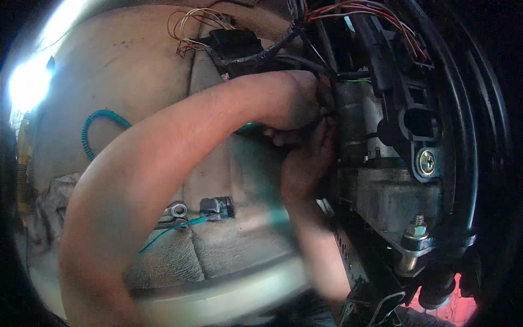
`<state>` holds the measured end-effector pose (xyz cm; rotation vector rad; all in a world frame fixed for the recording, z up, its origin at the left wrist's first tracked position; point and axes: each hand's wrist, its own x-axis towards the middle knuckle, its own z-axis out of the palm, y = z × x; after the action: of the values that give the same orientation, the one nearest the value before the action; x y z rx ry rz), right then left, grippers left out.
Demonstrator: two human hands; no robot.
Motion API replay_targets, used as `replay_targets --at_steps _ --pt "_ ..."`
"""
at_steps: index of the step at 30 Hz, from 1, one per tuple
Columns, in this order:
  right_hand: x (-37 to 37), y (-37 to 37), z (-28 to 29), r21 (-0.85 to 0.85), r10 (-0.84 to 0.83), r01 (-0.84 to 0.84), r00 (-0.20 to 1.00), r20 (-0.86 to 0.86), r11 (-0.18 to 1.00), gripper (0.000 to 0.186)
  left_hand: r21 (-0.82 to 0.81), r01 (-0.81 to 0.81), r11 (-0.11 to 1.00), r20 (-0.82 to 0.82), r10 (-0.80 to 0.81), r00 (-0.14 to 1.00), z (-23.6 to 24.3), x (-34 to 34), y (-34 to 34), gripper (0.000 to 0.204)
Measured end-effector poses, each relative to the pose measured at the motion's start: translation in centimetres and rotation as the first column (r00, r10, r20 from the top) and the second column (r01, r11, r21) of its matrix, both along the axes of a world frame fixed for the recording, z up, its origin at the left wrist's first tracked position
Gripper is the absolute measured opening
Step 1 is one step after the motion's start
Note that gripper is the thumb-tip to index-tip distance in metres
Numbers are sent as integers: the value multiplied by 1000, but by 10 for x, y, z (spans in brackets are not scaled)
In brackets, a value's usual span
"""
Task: The person works on the underside of a car seat, manipulating wires and mechanical components by hand.
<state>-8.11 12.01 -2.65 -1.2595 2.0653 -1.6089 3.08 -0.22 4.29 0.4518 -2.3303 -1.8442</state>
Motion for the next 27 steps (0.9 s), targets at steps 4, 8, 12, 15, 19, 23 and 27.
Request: replay_targets --at_steps 4,8,12,15,19,23,27 --pt "-4 -4 -1 -49 -59 59 998 -7 997 28 -20 -9 1000 -10 8 1000 -6 1 0 26" --pt "-10 -1 -1 60 -122 136 974 -191 989 31 32 -79 996 -57 81 995 -19 -5 1 26" --pt "10 -5 9 -26 -99 101 993 59 995 32 57 -96 994 -142 104 984 -24 -7 5 27" --pt "15 -5 18 31 -99 95 925 367 995 45 0 -74 997 -205 73 976 -30 -5 4 27" --pt "16 -5 15 55 -166 157 948 272 986 43 -128 -135 982 -243 101 965 -32 0 8 27" --pt "42 -15 31 18 -151 156 913 379 988 33 -33 -57 998 -104 53 993 -9 9 3 26" --pt "29 -15 24 54 -127 115 920 372 992 30 -14 -27 1000 23 28 999 -1 2 1 26"
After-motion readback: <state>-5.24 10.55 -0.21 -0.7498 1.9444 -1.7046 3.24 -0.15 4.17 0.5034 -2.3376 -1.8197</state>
